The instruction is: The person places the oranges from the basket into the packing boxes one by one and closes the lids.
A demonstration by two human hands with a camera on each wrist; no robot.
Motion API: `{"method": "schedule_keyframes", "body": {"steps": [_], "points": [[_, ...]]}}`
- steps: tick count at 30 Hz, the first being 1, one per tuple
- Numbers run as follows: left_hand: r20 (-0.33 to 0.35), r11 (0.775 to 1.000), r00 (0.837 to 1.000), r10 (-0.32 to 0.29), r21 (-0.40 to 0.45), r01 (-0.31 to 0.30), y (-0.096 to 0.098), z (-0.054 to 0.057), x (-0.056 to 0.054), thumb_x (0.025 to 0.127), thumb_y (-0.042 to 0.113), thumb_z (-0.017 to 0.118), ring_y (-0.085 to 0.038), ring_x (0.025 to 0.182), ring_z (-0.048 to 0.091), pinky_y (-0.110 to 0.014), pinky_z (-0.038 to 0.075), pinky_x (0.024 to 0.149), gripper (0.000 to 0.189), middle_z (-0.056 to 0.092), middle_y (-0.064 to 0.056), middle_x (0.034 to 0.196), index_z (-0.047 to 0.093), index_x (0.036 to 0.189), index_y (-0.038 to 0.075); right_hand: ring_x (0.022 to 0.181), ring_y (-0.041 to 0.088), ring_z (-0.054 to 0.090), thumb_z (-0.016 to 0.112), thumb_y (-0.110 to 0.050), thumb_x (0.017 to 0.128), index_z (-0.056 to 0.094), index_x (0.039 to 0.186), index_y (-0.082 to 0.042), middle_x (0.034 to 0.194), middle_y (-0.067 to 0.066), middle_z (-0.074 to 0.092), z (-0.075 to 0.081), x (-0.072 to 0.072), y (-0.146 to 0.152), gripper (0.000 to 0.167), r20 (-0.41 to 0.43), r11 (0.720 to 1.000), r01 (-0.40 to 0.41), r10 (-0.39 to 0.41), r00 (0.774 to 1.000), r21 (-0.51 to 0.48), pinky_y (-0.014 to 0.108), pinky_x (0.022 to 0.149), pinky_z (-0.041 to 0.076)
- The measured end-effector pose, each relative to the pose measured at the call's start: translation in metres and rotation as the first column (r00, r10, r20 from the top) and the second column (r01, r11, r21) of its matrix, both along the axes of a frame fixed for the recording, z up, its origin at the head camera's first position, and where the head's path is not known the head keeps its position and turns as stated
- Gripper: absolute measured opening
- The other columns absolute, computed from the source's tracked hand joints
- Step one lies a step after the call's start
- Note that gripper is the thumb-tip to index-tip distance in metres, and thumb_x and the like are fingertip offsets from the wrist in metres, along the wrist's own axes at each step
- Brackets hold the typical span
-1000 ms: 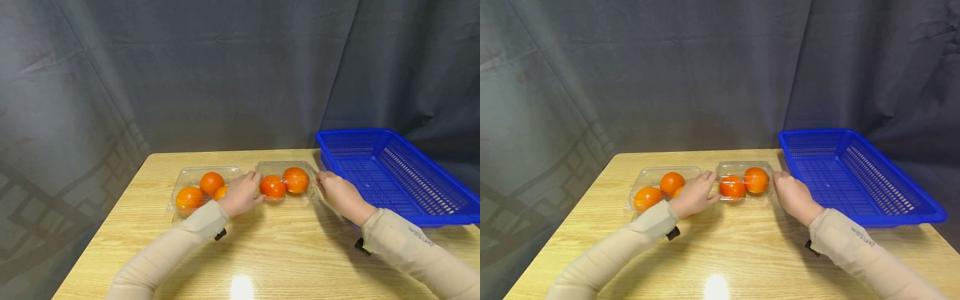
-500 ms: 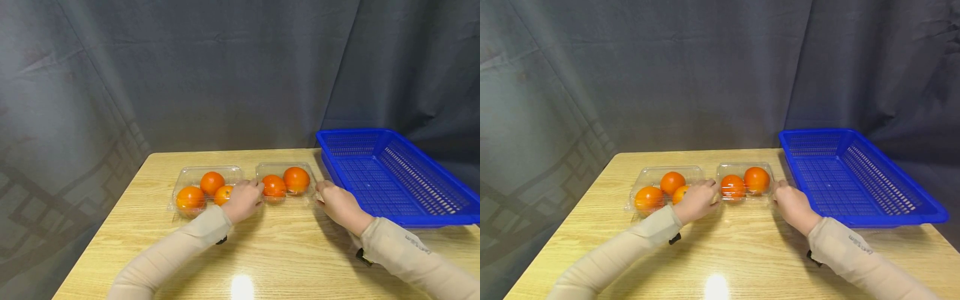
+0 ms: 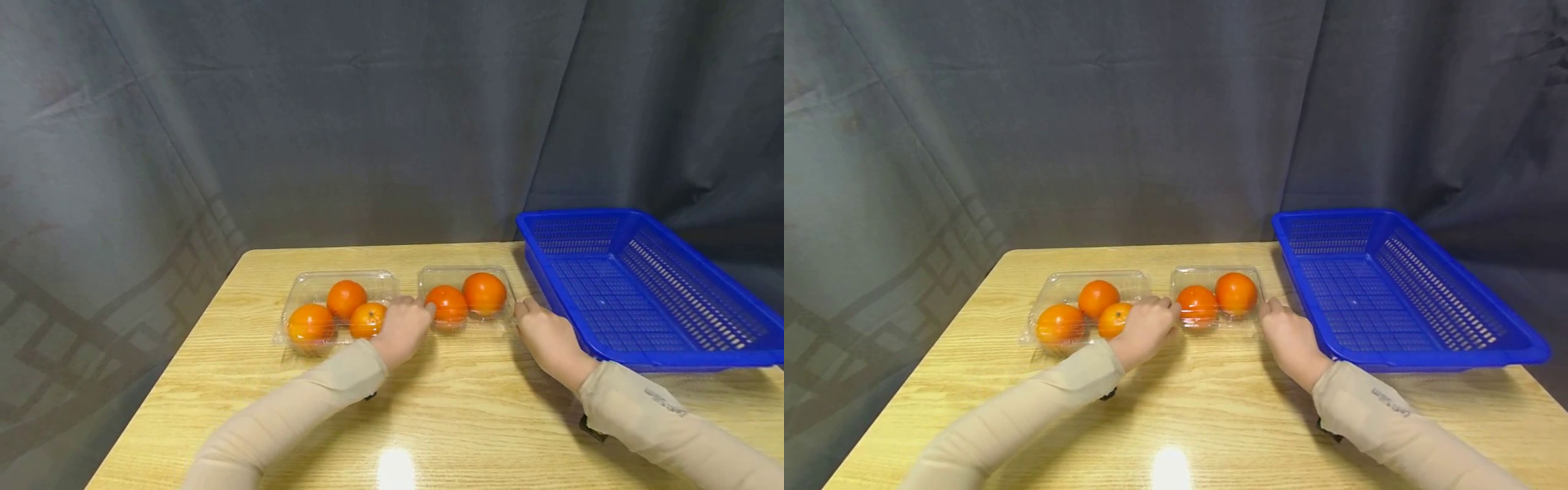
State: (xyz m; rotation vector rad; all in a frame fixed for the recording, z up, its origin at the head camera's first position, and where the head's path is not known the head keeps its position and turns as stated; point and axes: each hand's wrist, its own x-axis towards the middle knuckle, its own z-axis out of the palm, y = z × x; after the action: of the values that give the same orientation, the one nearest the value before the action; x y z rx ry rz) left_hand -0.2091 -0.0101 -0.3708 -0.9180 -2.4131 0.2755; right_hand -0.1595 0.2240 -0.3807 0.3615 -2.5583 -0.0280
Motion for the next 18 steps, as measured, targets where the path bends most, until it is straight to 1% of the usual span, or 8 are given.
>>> {"method": "schedule_keyframes", "body": {"steps": [3, 6, 14, 18], "points": [[-0.043, 1.0, 0.999, 0.004, 0.0, -0.004, 0.0013, -0.003, -0.0019, 0.069, 0.002, 0.069, -0.008, 0.059, 0.058, -0.018, 0.046, 0.051, 0.019, 0.068, 0.003, 0.073, 0.066, 0.078, 0.019, 0.048, 0.022, 0.052, 0.063, 0.01, 0.074, 0.051, 0.072, 0.002, 0.069, 0.011, 0.048, -0.0056, -0.0025, -0.0004, 0.015, -0.059, 1.0, 0.004, -0.002, 0.998, 0.024, 0.036, 0.035, 0.045], [-0.052, 1.0, 0.999, 0.007, 0.0, -0.007, 0.0017, -0.0042, -0.0025, 0.068, 0.003, 0.07, -0.008, 0.059, 0.058, -0.018, 0.044, 0.05, 0.02, 0.067, 0.004, 0.07, 0.068, 0.076, 0.021, 0.047, 0.023, 0.051, 0.059, 0.011, 0.076, 0.051, 0.073, 0.002, 0.07, 0.011, 0.048, -0.0086, -0.0035, -0.0006, 0.012, -0.074, 1.0, 0.007, -0.005, 0.997, 0.027, 0.037, 0.035, 0.045], [-0.066, 1.0, 0.998, 0.004, 0.025, -0.003, 0.003, -0.0053, -0.0032, 0.068, 0.001, 0.069, -0.008, 0.055, 0.056, -0.018, 0.043, 0.046, 0.02, 0.065, 0.005, 0.063, 0.068, 0.068, 0.021, 0.045, 0.024, 0.051, 0.066, 0.011, 0.069, 0.048, 0.069, 0.001, 0.069, 0.011, 0.048, -0.0088, -0.0033, 0.0002, 0.02, -0.063, 1.0, 0.003, -0.002, 0.998, 0.013, 0.038, 0.035, 0.044], [-0.044, 0.999, 0.999, 0.02, 0.028, -0.019, 0.0037, -0.0058, -0.0033, 0.067, 0.002, 0.069, -0.008, 0.056, 0.056, -0.018, 0.044, 0.048, 0.019, 0.065, 0.005, 0.063, 0.069, 0.067, 0.021, 0.045, 0.023, 0.051, 0.067, 0.009, 0.069, 0.047, 0.067, 0.0, 0.068, 0.01, 0.047, -0.0089, -0.0022, 0.0011, 0.022, -0.04, 1.0, -0.001, 0.0, 0.999, -0.007, 0.037, 0.034, 0.043]]}}
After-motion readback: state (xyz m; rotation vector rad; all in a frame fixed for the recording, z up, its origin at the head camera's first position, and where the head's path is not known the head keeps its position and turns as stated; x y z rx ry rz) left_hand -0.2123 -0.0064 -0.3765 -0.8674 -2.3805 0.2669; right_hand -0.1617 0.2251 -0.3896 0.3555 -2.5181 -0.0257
